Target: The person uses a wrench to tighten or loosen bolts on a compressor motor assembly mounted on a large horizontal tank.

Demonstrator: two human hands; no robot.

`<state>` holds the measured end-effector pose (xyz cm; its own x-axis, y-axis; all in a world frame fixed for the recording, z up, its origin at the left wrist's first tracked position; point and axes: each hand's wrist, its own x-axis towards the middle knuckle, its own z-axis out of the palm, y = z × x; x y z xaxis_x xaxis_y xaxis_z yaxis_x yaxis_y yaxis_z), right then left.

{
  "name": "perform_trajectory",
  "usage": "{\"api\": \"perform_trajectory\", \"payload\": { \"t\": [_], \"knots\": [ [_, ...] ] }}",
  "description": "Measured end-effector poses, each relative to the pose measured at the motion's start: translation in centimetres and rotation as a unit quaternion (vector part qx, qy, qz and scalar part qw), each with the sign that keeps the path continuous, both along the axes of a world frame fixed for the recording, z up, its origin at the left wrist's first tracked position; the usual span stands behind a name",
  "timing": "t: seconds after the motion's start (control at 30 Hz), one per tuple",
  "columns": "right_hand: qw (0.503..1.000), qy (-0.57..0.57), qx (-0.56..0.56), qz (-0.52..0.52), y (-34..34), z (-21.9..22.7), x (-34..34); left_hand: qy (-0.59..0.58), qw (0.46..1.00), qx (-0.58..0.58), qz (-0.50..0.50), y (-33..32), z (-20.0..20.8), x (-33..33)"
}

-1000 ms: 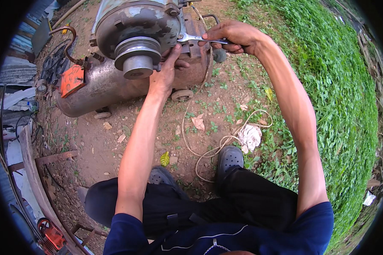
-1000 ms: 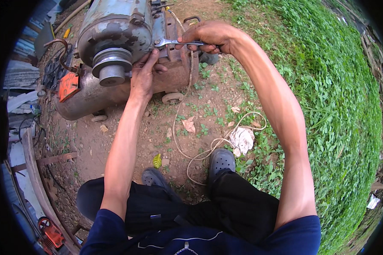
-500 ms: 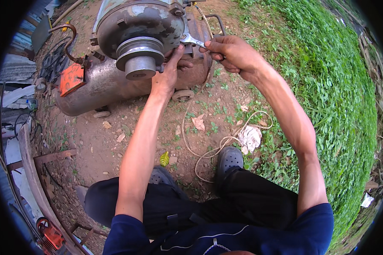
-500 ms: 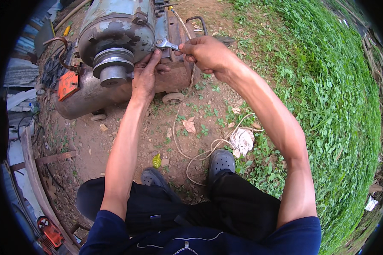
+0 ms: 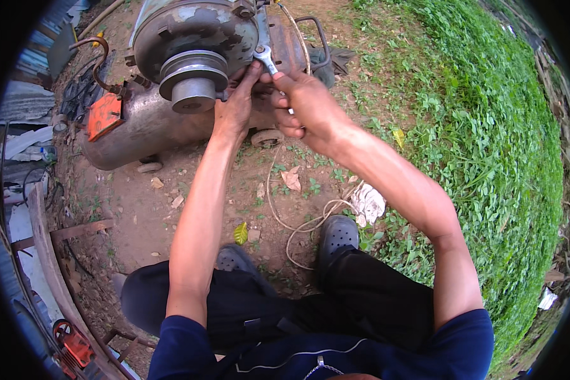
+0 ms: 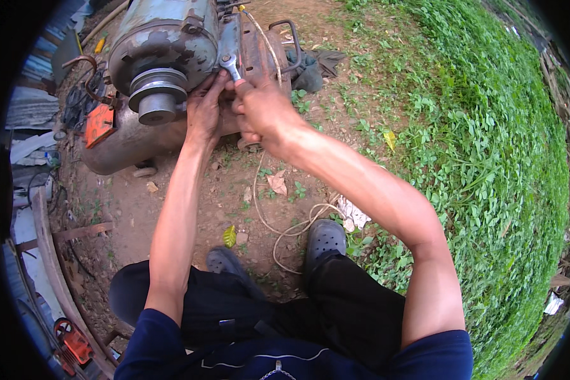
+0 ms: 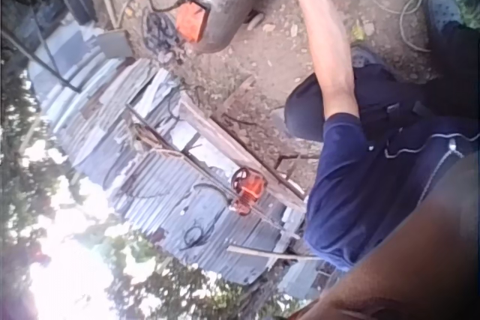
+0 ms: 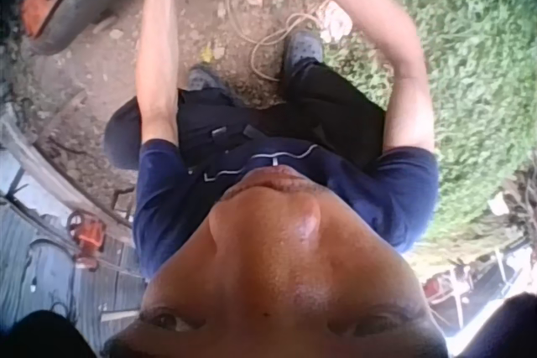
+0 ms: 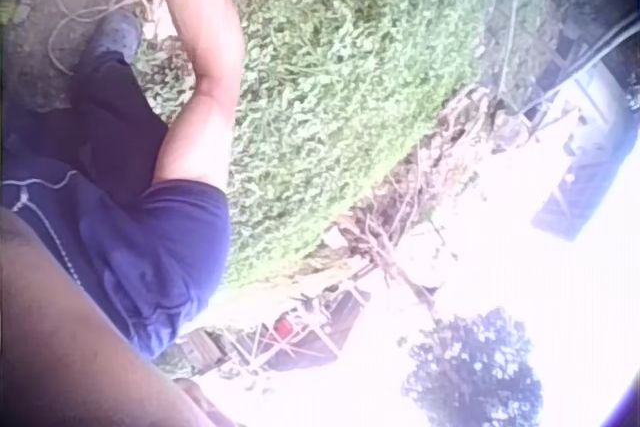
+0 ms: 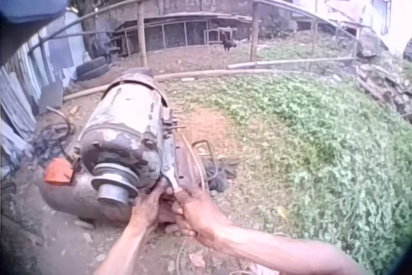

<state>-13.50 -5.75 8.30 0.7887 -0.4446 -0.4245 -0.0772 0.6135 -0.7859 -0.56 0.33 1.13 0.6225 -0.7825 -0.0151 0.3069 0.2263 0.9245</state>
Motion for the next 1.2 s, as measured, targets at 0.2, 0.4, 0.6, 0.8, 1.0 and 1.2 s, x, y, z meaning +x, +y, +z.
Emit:
{"api": "perform_trajectory", "payload": {
  "t": [0.2,0.4,0.6,0.8,1.0,1.2],
  "knots": [
    [0.969,0.075,-0.185,0.147,-6.8,1.7,-1.7,-0.035,0.999,-0.005,0.032,-0.1,-0.7,0.3],
    [0.927,0.107,-0.271,0.237,-10.4,3.0,-1.2,-0.038,0.999,0.007,0.032,-0.3,-0.8,0.4],
    [0.913,0.119,-0.302,0.246,-11.9,2.7,0.0,-0.030,0.999,0.004,0.027,-0.5,-1.3,0.7],
    [0.901,0.136,-0.314,0.267,-12.1,2.8,0.8,-0.028,0.999,0.011,0.022,-0.3,-1.3,0.9],
    [0.926,0.119,-0.281,0.221,-9.6,2.5,0.0,-0.039,0.999,0.017,0.031,-0.3,-1.0,0.5],
    [0.945,0.111,-0.262,0.161,-8.8,1.3,-0.5,-0.032,0.999,0.023,0.037,-0.3,-0.4,-0.1]
  ]
}}
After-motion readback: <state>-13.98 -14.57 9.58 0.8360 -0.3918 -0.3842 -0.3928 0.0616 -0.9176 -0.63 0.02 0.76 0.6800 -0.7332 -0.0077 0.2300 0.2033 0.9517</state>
